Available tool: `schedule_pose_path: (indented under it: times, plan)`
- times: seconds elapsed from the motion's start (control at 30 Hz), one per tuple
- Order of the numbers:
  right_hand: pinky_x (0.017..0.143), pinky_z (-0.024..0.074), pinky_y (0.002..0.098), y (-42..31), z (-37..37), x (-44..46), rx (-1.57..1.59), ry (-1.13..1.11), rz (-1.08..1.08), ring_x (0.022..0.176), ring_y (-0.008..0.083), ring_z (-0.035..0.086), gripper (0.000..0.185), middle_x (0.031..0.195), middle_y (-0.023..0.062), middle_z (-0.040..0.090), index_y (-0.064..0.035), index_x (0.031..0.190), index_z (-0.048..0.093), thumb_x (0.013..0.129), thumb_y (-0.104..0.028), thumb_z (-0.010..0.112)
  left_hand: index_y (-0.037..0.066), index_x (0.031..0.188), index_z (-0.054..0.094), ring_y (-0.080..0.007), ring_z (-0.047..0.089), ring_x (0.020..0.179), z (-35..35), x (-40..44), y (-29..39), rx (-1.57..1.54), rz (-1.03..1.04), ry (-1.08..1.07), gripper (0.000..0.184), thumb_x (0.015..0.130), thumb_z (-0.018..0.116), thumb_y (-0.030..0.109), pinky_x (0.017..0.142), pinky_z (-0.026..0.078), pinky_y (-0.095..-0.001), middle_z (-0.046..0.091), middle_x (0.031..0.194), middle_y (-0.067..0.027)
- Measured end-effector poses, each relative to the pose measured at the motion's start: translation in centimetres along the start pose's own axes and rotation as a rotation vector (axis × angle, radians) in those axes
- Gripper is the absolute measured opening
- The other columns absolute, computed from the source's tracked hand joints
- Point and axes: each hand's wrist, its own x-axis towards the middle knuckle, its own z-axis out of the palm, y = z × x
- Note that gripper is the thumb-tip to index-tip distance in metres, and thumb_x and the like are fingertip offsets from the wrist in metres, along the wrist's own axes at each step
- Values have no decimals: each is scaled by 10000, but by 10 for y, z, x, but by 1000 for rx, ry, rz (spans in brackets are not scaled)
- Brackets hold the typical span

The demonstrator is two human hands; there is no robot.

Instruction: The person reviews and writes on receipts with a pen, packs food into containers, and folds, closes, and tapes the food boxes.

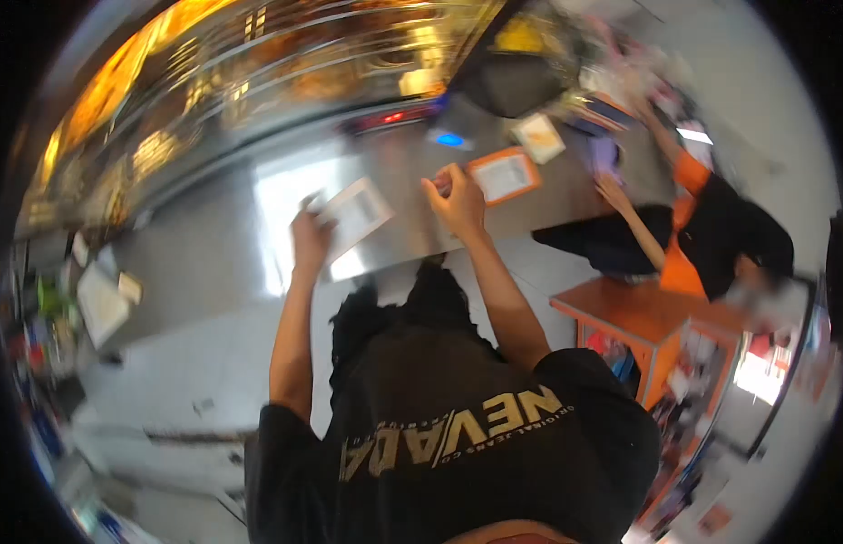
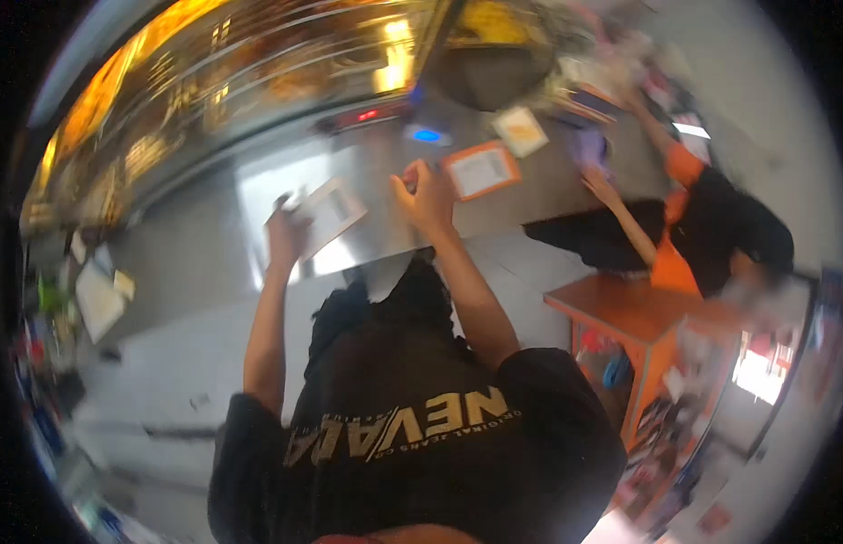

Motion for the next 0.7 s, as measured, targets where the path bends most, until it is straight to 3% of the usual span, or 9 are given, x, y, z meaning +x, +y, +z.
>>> schedule_pose_path:
  times: [0.03,0.1,0.2,0.27,0.33,0.4,0.5,0.6,0.7]
  plan:
    - [683,542,384,23,-30,-4,21,94,107,727,263,713,304,834,104,726,-49,969,656,842,-295,782,37,1378,529,-364,665,914,11,2,-17,77,51,55,669,762,788,21,849,537,-450,692,1028,-217]
    - [691,541,401,93,-84,-7,37,329,233,739,289,716,272,853,112,733,-52,955,666,849,-283,762,7,1368,541,-403,565,1143,8,-12,6,335,160,155,623,794,782,41,921,516,-465,527,1326,-260]
    - [701,543,364,228,-164,3,-61,669,325,745,250,693,249,785,94,686,-40,956,660,845,-226,783,46,1271,629,-358,587,1139,28,-12,-33,-552,-224,308,437,849,737,21,862,551,-411,561,1287,-220]
    - [777,543,390,299,-221,28,-211,702,330,835,294,693,381,922,130,698,-42,1064,642,808,-264,816,4,1074,711,-321,648,1029,21,-19,-24,408,422,84,194,881,716,21,833,563,-377,655,1110,-175]
    - [844,534,413,342,-264,60,-508,703,310,913,335,685,559,1061,156,670,-35,1172,596,760,-317,847,-13,927,736,-316,674,930,21,-23,10,461,402,145,57,897,710,28,833,565,-379,689,983,-150]
    - [829,578,414,402,-293,90,-598,585,321,862,319,703,695,1131,151,651,-48,1262,560,772,-449,845,-13,984,739,-329,680,972,24,-24,16,524,364,110,100,897,708,26,846,570,-396,691,1039,-165]
    - [814,616,425,432,-332,135,445,197,946,870,301,732,672,1142,132,657,-58,1296,582,845,-512,788,-13,1020,745,-347,689,1002,23,-27,20,621,302,64,134,909,701,49,873,572,-414,694,1075,-180]
    - [795,633,433,463,-365,146,708,-85,851,904,292,747,613,1214,140,652,-48,1314,604,931,-518,697,-15,1025,746,-353,689,1007,23,-26,31,669,310,4,147,924,689,75,874,571,-418,692,1104,-189]
    - [824,628,410,459,-378,160,680,-234,892,985,300,738,492,1189,165,673,7,1297,618,964,-345,707,-15,1027,748,-358,686,1017,24,-28,34,682,278,-1,169,930,683,107,881,570,-421,689,1126,-193]
